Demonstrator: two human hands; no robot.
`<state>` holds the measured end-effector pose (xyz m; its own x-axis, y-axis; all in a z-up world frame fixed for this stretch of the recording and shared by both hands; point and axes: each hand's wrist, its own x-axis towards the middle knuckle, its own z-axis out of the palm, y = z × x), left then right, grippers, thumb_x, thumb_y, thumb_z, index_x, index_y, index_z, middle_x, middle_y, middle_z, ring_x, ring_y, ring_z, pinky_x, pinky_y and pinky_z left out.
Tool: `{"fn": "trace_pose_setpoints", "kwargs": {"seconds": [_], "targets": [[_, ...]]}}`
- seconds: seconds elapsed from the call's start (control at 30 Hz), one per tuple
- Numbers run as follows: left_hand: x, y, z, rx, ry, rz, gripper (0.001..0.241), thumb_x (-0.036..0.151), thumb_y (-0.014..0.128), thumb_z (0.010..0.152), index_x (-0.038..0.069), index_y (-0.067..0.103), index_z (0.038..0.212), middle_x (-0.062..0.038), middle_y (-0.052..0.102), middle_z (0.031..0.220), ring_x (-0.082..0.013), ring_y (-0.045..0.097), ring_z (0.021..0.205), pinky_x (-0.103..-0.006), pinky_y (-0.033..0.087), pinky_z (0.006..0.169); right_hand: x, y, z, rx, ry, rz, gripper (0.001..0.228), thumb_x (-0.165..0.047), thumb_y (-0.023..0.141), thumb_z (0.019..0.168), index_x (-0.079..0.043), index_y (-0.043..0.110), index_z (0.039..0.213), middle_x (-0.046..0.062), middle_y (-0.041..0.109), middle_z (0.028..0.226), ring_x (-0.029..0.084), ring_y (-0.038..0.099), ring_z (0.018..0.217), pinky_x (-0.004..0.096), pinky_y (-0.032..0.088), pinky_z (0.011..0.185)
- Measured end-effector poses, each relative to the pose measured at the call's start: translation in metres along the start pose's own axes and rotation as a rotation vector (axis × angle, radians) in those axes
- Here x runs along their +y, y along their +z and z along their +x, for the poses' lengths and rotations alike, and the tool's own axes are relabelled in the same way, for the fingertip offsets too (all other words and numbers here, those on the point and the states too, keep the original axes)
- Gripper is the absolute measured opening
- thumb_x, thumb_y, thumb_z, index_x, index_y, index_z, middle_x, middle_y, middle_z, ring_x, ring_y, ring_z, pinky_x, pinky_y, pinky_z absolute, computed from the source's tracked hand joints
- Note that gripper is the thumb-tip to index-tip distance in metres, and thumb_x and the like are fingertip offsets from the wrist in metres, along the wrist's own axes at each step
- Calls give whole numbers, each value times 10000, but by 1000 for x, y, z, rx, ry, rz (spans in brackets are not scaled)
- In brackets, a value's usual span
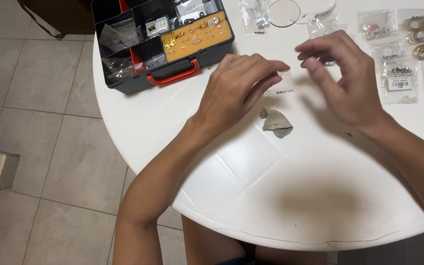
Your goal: Organizing small jewelry components and findings into plastic bags from a storage box
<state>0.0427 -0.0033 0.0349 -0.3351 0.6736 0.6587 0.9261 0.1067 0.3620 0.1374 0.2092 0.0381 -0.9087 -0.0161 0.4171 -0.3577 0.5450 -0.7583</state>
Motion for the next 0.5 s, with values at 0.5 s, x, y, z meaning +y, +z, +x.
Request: {"fn": "trace_pose_setpoints", "kwargs": {"seconds": [0.5], "targets": [[20, 2, 2, 92, 137, 377, 152, 170, 537, 1081, 109, 655, 1007, -24, 662, 864, -238, 611, 774, -361, 426, 792, -5, 13, -13, 232, -480, -537, 118, 17, 868, 1031, 24, 755, 1063, 158, 722, 1017, 298, 670, 923, 417, 467, 856]]}}
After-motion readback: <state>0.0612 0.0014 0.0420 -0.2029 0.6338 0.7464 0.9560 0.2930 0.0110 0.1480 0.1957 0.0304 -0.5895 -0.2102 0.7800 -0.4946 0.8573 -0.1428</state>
